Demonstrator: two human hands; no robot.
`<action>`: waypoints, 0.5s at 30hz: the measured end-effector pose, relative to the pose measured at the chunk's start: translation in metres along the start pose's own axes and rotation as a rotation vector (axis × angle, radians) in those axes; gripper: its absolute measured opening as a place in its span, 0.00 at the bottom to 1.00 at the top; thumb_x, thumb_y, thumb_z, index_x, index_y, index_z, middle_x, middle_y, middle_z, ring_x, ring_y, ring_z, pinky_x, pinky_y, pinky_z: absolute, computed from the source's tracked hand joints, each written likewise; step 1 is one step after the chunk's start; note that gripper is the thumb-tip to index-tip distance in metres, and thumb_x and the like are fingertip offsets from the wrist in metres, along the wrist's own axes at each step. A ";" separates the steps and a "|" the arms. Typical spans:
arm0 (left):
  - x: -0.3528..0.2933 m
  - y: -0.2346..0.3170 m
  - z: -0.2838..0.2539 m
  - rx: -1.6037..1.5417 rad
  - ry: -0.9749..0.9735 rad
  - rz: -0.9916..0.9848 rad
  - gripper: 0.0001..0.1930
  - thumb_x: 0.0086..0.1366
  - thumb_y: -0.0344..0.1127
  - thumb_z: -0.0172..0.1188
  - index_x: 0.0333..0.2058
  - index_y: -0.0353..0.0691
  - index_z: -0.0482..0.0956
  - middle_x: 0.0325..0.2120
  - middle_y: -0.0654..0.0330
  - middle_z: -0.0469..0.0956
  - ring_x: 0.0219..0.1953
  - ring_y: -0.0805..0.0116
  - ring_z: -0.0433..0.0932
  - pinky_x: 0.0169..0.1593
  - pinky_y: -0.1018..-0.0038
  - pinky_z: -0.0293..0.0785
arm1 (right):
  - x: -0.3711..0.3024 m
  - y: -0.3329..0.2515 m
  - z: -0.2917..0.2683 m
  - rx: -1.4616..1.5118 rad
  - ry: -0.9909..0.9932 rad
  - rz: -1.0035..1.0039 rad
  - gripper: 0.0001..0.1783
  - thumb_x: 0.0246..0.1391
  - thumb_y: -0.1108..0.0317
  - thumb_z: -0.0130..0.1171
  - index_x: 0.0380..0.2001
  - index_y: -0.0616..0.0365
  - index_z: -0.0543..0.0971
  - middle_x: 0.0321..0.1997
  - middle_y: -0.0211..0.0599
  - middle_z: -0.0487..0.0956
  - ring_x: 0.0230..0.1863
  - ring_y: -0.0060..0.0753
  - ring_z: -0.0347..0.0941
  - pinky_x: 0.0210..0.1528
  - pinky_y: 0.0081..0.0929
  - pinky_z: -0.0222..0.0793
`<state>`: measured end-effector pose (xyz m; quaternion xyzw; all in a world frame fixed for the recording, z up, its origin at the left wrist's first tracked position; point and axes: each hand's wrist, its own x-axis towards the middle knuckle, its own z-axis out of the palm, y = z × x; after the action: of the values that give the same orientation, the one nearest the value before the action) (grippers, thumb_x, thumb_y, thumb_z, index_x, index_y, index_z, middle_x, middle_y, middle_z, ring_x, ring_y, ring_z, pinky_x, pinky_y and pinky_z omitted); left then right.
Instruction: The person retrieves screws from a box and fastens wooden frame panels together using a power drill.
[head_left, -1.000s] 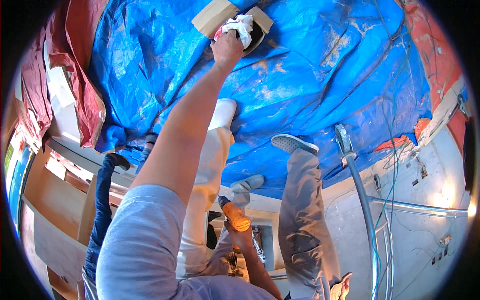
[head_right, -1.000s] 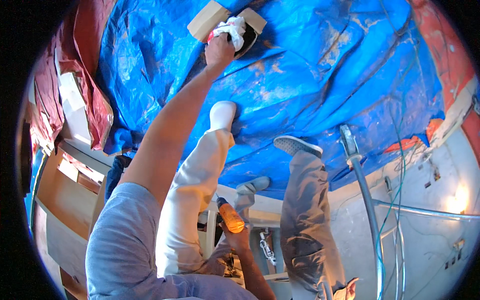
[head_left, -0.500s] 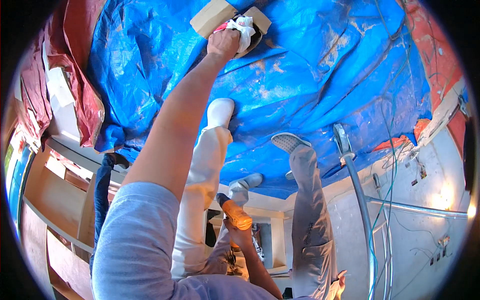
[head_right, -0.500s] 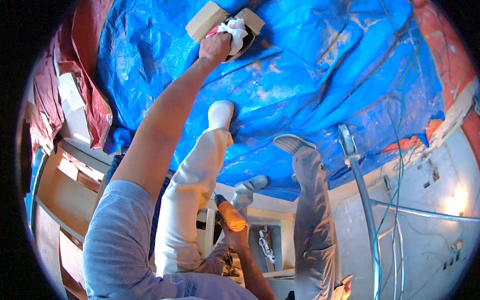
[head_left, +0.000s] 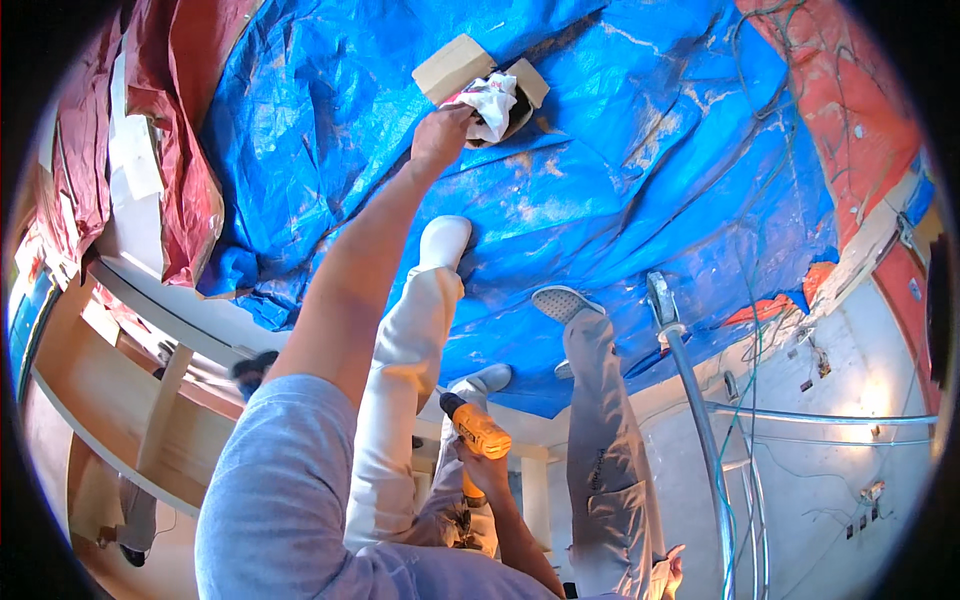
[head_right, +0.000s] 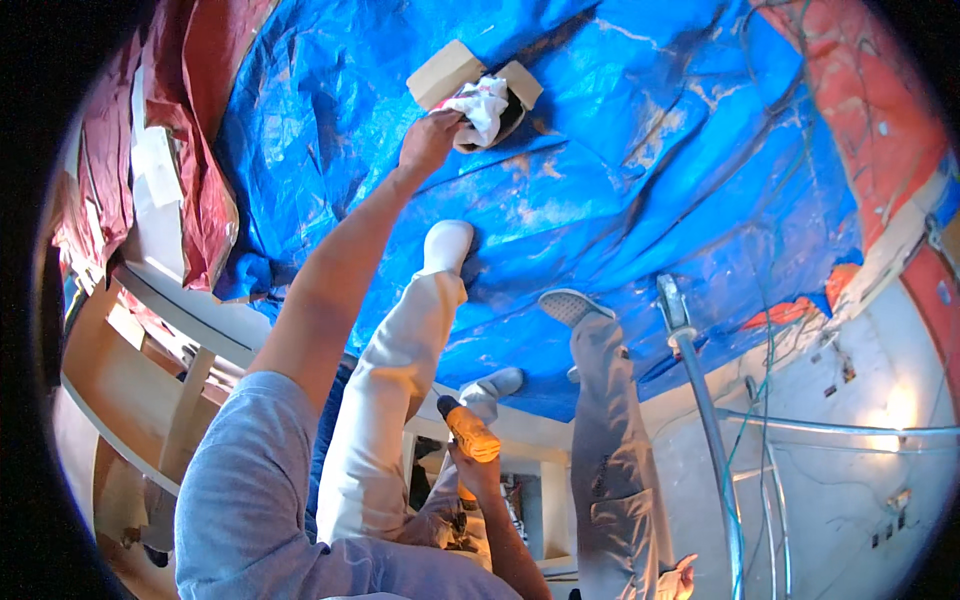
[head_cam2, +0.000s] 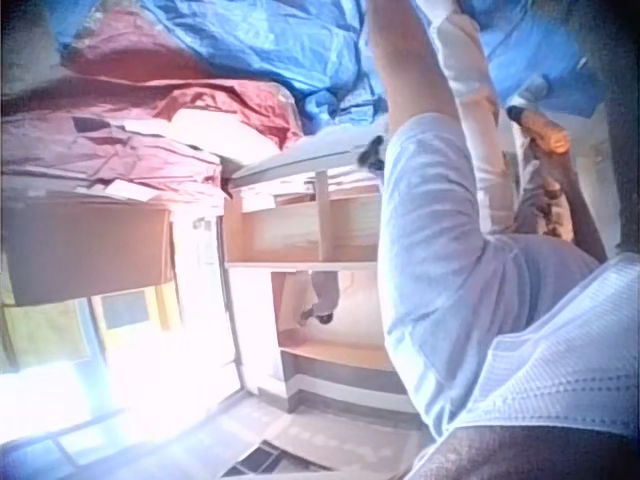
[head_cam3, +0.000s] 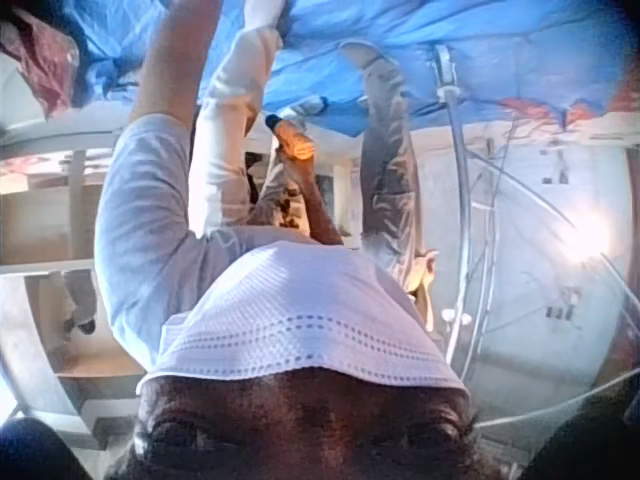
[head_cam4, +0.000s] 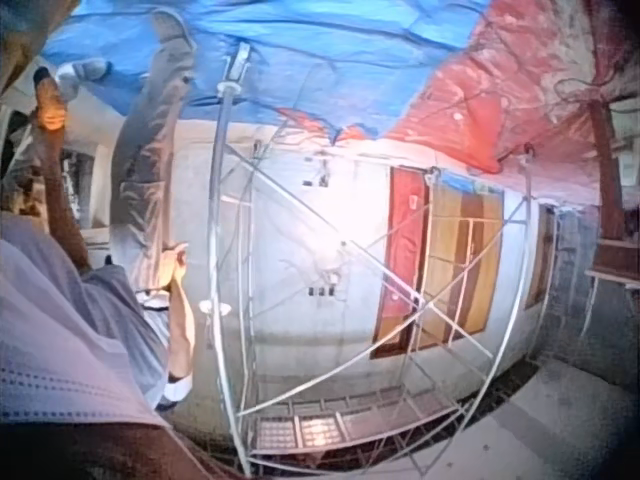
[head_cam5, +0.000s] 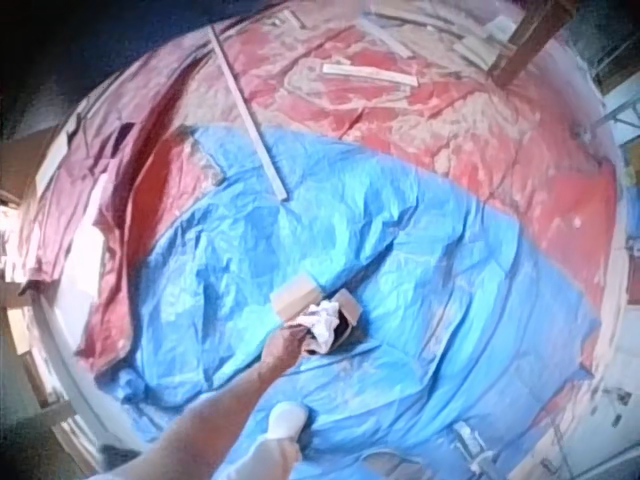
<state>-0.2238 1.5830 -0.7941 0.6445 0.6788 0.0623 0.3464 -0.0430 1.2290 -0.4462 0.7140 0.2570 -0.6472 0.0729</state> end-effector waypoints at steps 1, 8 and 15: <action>-0.005 0.002 -0.002 -0.082 0.021 -0.065 0.08 0.58 0.36 0.51 0.34 0.45 0.78 0.30 0.52 0.78 0.32 0.51 0.77 0.35 0.58 0.73 | -0.002 0.002 -0.002 0.016 -0.055 0.121 0.20 0.45 0.62 0.60 0.40 0.60 0.73 0.39 0.43 0.76 0.43 0.41 0.73 0.44 0.31 0.67; -0.029 0.003 -0.043 -0.312 -0.002 -0.193 0.12 0.57 0.36 0.54 0.39 0.38 0.78 0.29 0.47 0.78 0.30 0.53 0.79 0.37 0.65 0.74 | -0.013 -0.003 -0.017 0.059 0.051 -0.075 0.10 0.46 0.72 0.60 0.33 0.60 0.74 0.26 0.30 0.75 0.23 0.19 0.71 0.24 0.20 0.68; -0.079 0.051 -0.160 -1.537 -0.225 -0.416 0.09 0.59 0.31 0.49 0.33 0.31 0.75 0.28 0.53 0.77 0.29 0.64 0.78 0.37 0.70 0.77 | -0.031 -0.075 -0.060 -0.007 0.112 -0.362 0.10 0.46 0.73 0.61 0.33 0.61 0.74 0.27 0.29 0.75 0.25 0.19 0.71 0.26 0.19 0.68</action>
<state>-0.2749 1.5763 -0.6157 0.0886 0.5135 0.3809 0.7638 -0.0251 1.3109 -0.3900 0.6906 0.3871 -0.6083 -0.0567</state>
